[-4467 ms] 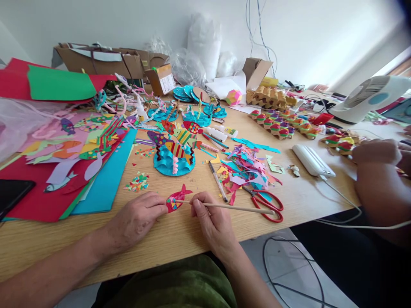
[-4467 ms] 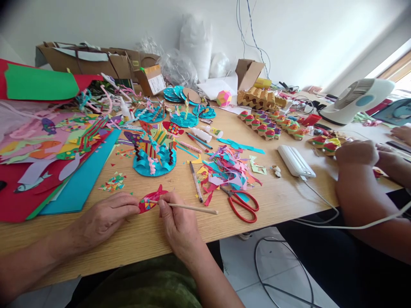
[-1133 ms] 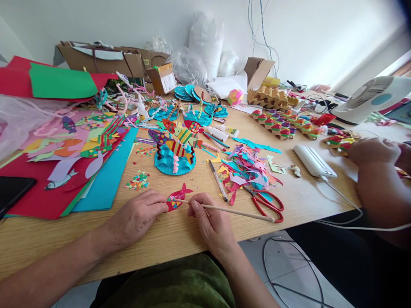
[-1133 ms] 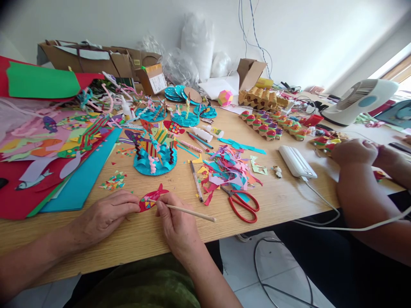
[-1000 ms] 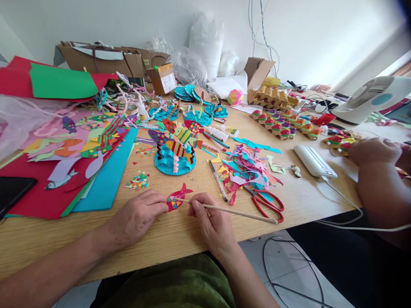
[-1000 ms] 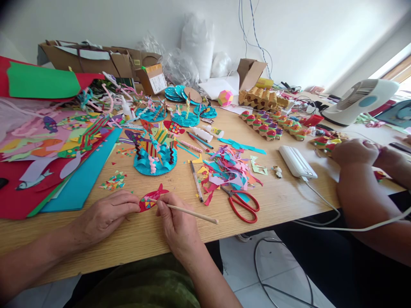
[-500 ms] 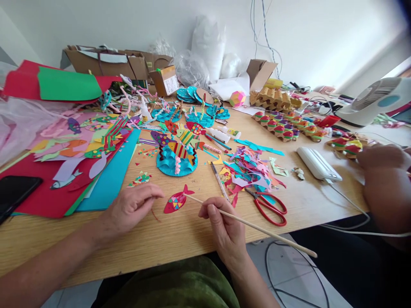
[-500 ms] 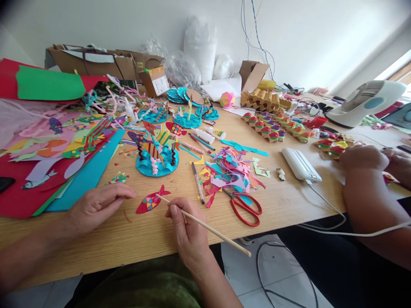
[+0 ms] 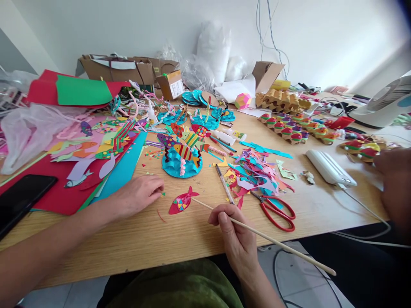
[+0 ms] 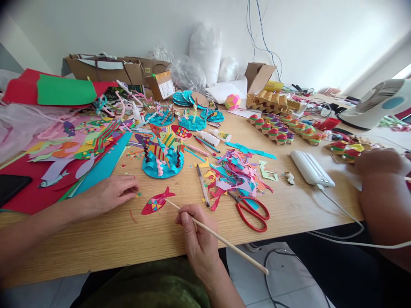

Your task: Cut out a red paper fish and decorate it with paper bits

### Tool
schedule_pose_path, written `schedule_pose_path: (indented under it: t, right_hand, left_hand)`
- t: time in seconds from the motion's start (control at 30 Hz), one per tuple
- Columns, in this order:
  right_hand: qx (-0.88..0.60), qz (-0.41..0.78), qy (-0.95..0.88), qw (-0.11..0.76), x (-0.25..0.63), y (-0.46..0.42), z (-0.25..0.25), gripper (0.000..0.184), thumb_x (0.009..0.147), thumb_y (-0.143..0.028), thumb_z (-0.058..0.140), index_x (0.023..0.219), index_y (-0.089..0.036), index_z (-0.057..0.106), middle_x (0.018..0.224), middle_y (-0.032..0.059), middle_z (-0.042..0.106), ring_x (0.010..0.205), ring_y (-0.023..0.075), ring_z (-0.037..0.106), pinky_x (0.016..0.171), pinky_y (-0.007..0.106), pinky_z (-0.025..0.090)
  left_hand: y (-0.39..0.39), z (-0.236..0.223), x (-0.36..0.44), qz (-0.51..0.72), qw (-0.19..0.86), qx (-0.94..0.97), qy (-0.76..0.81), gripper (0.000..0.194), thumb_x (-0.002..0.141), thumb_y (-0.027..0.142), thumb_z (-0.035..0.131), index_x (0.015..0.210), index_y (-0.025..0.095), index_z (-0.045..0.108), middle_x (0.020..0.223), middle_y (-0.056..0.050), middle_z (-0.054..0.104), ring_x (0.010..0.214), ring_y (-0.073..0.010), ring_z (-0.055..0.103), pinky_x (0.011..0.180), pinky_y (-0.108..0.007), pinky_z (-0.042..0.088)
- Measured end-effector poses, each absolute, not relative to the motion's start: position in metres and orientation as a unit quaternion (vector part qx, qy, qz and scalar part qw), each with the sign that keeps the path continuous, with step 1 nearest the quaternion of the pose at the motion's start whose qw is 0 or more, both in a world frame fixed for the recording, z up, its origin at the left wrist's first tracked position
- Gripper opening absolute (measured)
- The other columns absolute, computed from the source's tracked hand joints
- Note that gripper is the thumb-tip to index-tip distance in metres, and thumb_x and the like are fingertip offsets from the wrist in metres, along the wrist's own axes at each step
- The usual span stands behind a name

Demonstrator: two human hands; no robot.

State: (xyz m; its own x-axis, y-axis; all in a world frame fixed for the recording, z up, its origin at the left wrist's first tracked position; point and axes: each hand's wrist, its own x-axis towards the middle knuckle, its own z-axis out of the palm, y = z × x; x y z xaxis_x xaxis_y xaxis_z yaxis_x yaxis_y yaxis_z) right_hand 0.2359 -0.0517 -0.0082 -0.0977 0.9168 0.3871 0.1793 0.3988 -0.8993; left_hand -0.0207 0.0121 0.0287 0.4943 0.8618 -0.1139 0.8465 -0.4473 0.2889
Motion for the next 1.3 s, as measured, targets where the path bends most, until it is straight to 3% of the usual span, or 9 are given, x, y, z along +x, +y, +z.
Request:
schedule_pose_path:
  t: [0.5,0.87,1.3]
  right_hand:
    - [-0.425,0.351,-0.662,0.508,0.236,-0.052,-0.007,0.017,0.095,-0.025,0.044,0.085,-0.021,0.057,0.069,-0.0017,0.059,0.063,0.0119,0.054,0.058,0.022,0.041]
    - [-0.435,0.349,-0.661,0.501,0.237,-0.052,-0.007,0.019,0.095,-0.027,0.044,0.084,-0.02,0.058,0.067,-0.0003,0.06,0.062,0.0135,0.054,0.057,0.024,0.04]
    - [-0.43,0.349,-0.663,0.504,0.236,-0.051,-0.005,0.019,0.096,-0.026,0.043,0.084,-0.02,0.058,0.067,-0.0011,0.059,0.061,0.0128,0.054,0.056,0.023,0.04]
  left_hand:
    - [0.03,0.031,-0.014,-0.023,0.183,0.868,0.46,0.011,0.079,0.014,0.044,0.072,0.019,0.051,0.079,-0.002,0.059,0.075,-0.0174,0.056,0.066,-0.027,0.04]
    - [0.033,0.039,-0.016,-0.03,0.182,0.854,0.486,0.019,0.081,0.018,0.041,0.076,0.02,0.059,0.078,-0.001,0.066,0.074,-0.0162,0.061,0.065,-0.025,0.042]
    - [0.019,0.038,-0.002,-0.077,0.078,0.87,0.48,0.012,0.083,0.013,0.048,0.077,0.017,0.057,0.087,-0.007,0.065,0.084,-0.0228,0.061,0.075,-0.034,0.047]
